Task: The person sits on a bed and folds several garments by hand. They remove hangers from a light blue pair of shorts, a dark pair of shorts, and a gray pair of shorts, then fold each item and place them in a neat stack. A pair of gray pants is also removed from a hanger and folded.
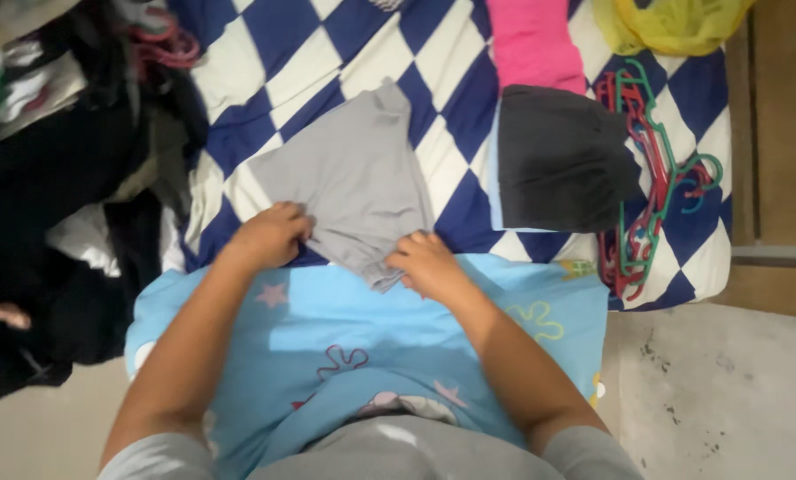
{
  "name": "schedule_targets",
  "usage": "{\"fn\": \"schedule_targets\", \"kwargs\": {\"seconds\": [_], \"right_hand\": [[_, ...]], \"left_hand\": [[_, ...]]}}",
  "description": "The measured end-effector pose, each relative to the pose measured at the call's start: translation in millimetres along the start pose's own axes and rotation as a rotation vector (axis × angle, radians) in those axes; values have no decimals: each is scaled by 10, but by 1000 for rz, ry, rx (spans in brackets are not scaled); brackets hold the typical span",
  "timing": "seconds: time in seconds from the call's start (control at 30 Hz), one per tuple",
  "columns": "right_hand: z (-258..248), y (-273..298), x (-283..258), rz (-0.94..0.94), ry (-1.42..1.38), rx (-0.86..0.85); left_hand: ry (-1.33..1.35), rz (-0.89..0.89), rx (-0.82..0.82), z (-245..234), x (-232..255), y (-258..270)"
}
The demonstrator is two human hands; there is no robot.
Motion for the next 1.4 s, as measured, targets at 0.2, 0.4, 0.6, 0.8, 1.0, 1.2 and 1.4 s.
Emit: {"fn": "schedule_targets", "kwargs": {"seconds": [0.2, 0.4, 0.6, 0.8, 1.0, 1.2, 1.4], "right_hand": [[48, 2, 57, -30, 30, -11], [63, 47, 97, -8, 99, 155], [30, 60, 147, 20, 20, 114], [9, 12, 117, 49, -8, 34], [44, -23, 141, 32, 6, -29], [24, -51, 68, -11, -37, -44], [10, -33, 43, -19, -39, -33]], "left_hand": [[-255, -113, -29, -334, -147, -1076], [-677, 349, -23, -120, 402, -2455], [-905, 317, -385, 117, 232, -2969], [-1021, 479, -437, -70, 273, -2957], [-800, 533, -67, -402, 194, -2502], [-738, 356, 228, -337, 77, -1566], [-547, 80, 377, -76, -112, -1305]]}}
Point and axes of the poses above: each hand's wrist, its own y-axis away from the middle knuckle, its own z-axis out of the palm, x = y × z, the point moved 8 cm from there along -y, towards the middle knuckle, and after that the axes turned 9 degrees about z, right-handed, at the moved point
